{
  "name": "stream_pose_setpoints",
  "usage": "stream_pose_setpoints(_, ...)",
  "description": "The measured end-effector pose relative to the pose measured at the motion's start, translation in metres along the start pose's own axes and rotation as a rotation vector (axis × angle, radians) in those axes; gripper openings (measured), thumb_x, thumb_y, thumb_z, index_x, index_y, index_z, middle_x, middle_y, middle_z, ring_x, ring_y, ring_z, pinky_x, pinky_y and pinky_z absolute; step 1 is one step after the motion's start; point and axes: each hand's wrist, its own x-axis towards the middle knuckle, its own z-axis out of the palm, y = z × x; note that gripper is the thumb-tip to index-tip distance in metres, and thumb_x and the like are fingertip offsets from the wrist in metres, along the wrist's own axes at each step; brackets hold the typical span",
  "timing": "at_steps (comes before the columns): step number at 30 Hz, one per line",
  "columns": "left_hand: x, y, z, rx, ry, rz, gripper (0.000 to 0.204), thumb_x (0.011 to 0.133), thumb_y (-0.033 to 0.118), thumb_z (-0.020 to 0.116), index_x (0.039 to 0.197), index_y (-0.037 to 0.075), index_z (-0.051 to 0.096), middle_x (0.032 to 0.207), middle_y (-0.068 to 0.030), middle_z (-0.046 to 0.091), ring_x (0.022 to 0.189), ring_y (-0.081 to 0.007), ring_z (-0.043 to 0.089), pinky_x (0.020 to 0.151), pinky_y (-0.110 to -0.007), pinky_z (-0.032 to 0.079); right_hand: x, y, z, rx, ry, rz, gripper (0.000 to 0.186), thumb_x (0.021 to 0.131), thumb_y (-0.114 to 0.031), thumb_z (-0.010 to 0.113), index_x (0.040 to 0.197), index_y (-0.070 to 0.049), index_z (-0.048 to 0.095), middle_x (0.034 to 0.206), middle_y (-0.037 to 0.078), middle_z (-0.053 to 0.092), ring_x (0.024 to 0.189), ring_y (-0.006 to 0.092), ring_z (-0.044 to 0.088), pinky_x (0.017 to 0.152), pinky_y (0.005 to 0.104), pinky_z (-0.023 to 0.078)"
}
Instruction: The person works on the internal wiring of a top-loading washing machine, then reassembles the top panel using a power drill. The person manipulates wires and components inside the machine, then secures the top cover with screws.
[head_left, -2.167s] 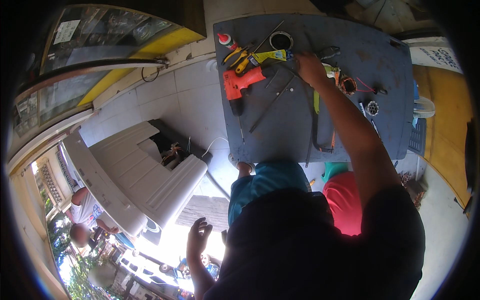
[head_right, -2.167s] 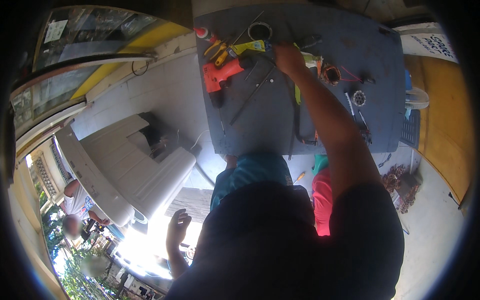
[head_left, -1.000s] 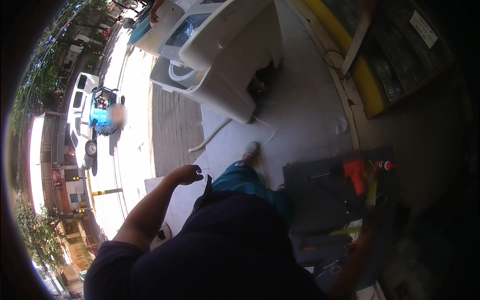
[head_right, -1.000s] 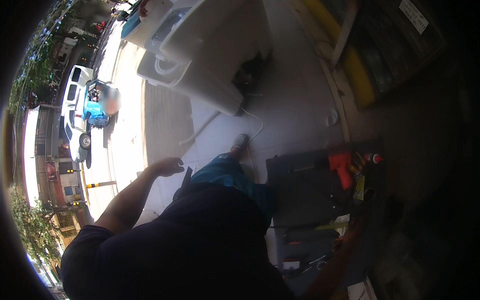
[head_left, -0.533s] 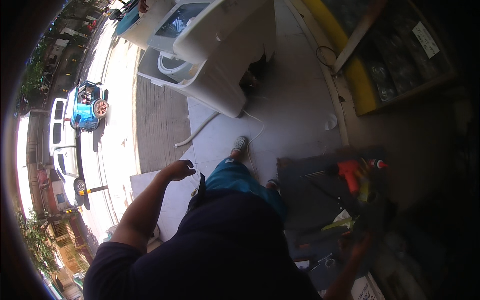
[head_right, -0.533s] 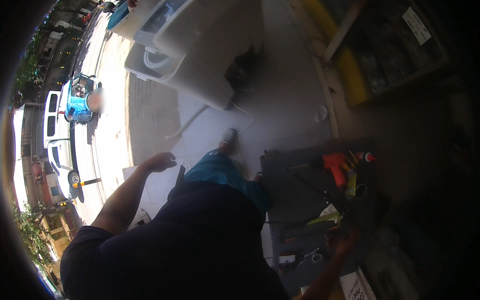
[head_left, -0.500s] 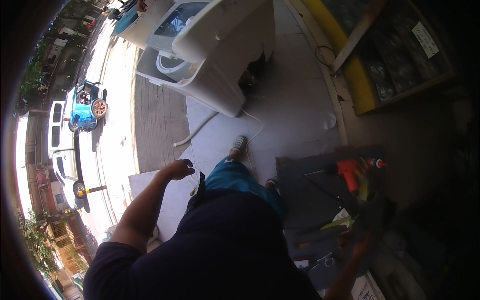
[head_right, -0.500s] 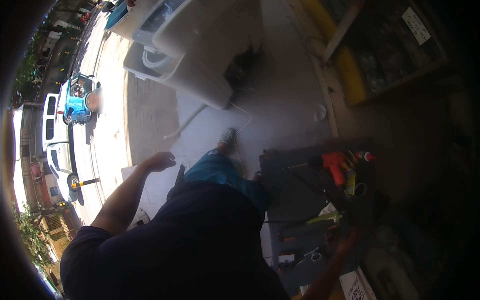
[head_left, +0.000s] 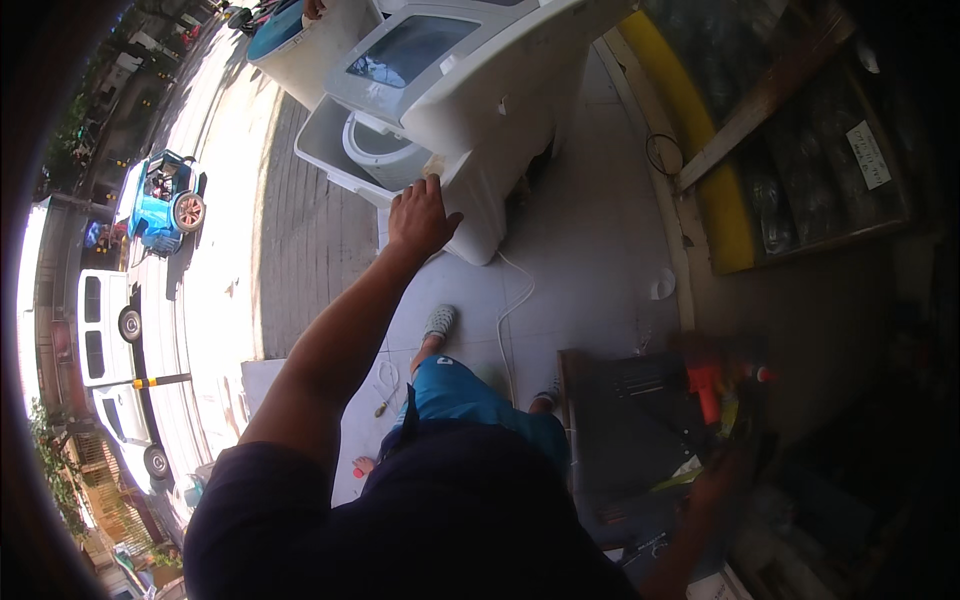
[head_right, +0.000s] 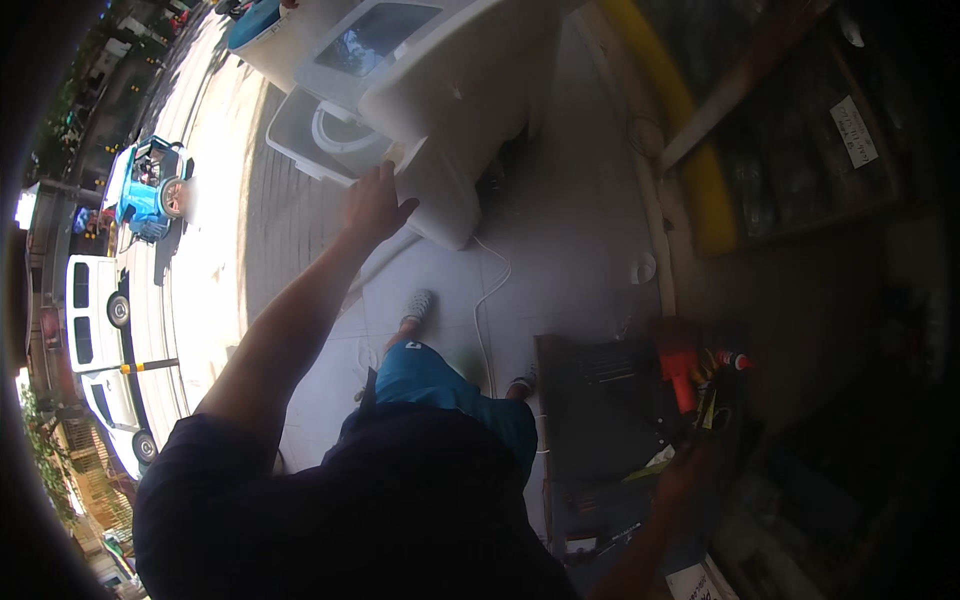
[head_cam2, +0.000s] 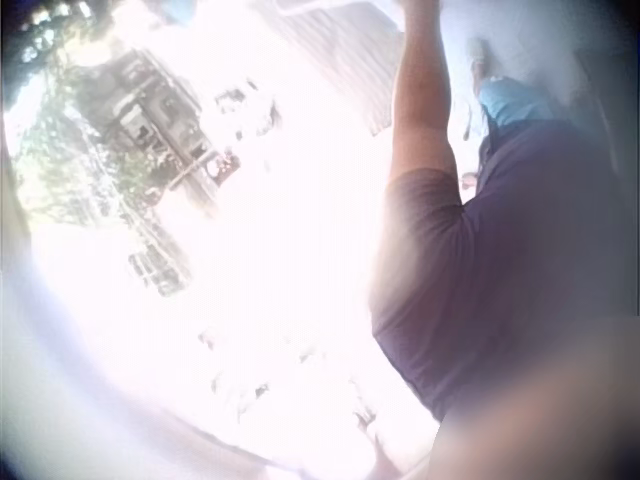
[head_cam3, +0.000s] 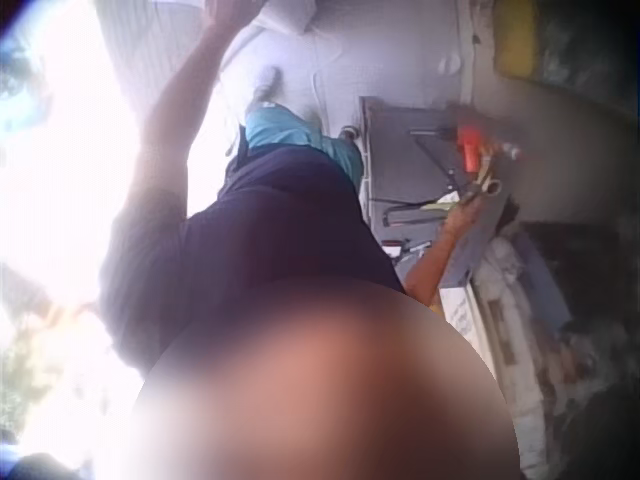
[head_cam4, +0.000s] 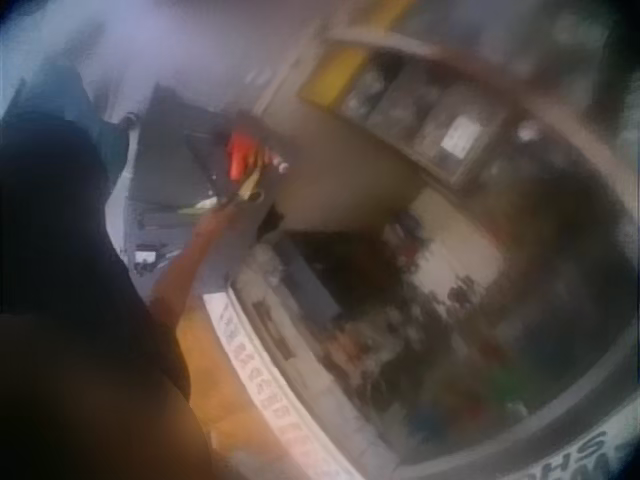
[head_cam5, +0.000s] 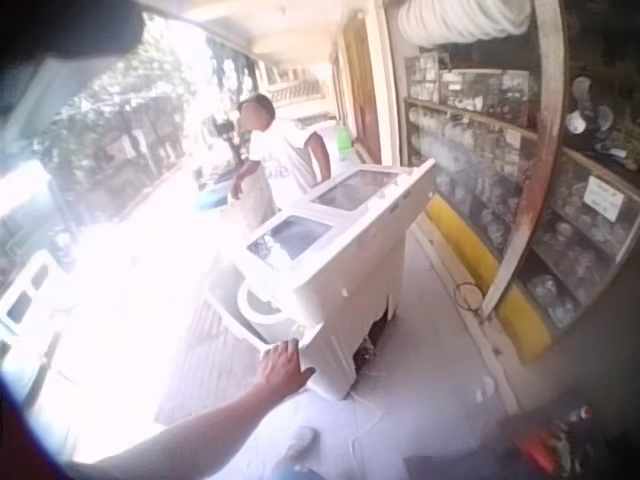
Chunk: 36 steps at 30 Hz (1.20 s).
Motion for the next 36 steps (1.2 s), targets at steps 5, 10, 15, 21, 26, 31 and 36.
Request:
stream_pose_setpoints(5, 0.034, -0.037, 0.045, -0.103, 0.019, 0.245, 0.042, 0.084, 0.035, 0.079, 0.112, 0.010, 0.061, 0.100, -0.0113, 0.067, 0.097, -0.0315, 0.067, 0.083, -0.047, 0.053, -0.032, -0.093, 0.084, 0.485, 0.088, 0.213, 0.044, 0.110, -0.019, 0.043, 0.148, 0.003, 0.045, 0.151, 0.025, 0.048, 0.141, 0.0405, 0.046, 0.117, 0.0475, 0.036)
stream_pose_setpoints(10, 0.043, -0.057, 0.060, -0.221, 0.008, 0.406, 0.027, 0.088, 0.031, 0.074, 0.103, 0.012, 0.062, 0.096, -0.0101, 0.067, 0.094, -0.0319, 0.068, 0.081, -0.047, 0.054, -0.048, -0.174, 0.130, 0.249, 0.006, 0.109, 0.048, 0.111, -0.023, 0.043, 0.152, 0.002, 0.041, 0.158, 0.026, 0.040, 0.150, 0.0383, 0.035, 0.124, 0.0474, 0.029)
stream_pose_setpoints(15, 0.050, -0.072, 0.048, -0.256, -0.078, 0.441, 0.027, 0.089, 0.031, 0.073, 0.104, 0.012, 0.061, 0.095, -0.0106, 0.066, 0.094, -0.0316, 0.068, 0.077, -0.046, 0.055, -0.021, -0.250, 0.157, 0.312, -0.001, 0.190, 0.062, 0.110, -0.036, 0.045, 0.154, 0.006, 0.037, 0.158, 0.026, 0.041, 0.145, 0.0364, 0.042, 0.119, 0.0394, 0.033)
stream_pose_setpoints(21, 0.044, -0.104, 0.029, -0.211, -0.092, 0.437, 0.026, 0.084, 0.029, 0.077, 0.097, 0.011, 0.063, 0.088, -0.0096, 0.065, 0.091, -0.0312, 0.068, 0.078, -0.044, 0.054, 0.031, -0.298, 0.182, 0.751, -0.155, 0.291, 0.051, 0.110, -0.033, 0.045, 0.148, 0.001, 0.048, 0.148, 0.024, 0.049, 0.136, 0.0355, 0.048, 0.114, 0.0406, 0.038)
stream_pose_setpoints(26, 0.033, -0.147, 0.020, -0.117, -0.113, 0.421, 0.028, 0.080, 0.028, 0.082, 0.089, 0.009, 0.063, 0.083, -0.0093, 0.063, 0.086, -0.0313, 0.067, 0.073, -0.045, 0.054, 0.073, -0.330, 0.202, 0.888, -0.053, 0.010, 0.043, 0.109, -0.031, 0.044, 0.142, -0.004, 0.055, 0.130, 0.013, 0.059, 0.107, 0.0261, 0.055, 0.099, 0.0370, 0.043)
stream_pose_setpoints(31, 0.023, -0.199, 0.014, -0.102, -0.089, 0.468, 0.031, 0.074, 0.026, 0.086, 0.083, 0.008, 0.061, 0.079, -0.0095, 0.059, 0.079, -0.0322, 0.065, 0.071, -0.045, 0.053, 0.098, -0.353, 0.232, 0.881, -0.179, 0.059, 0.038, 0.110, -0.029, 0.043, 0.138, -0.007, 0.058, 0.118, 0.006, 0.060, 0.087, 0.0178, 0.051, 0.082, 0.0342, 0.046)
stream_pose_setpoints(36, 0.020, -0.242, 0.004, -0.065, -0.140, 0.513, 0.035, 0.072, 0.025, 0.088, 0.078, 0.008, 0.058, 0.077, -0.0095, 0.057, 0.076, -0.0326, 0.064, 0.069, -0.045, 0.053, 0.109, -0.369, 0.253, 0.837, -0.351, 0.184, 0.049, 0.110, -0.036, 0.042, 0.145, -0.002, 0.051, 0.141, 0.023, 0.057, 0.132, 0.0391, 0.054, 0.111, 0.0428, 0.041)
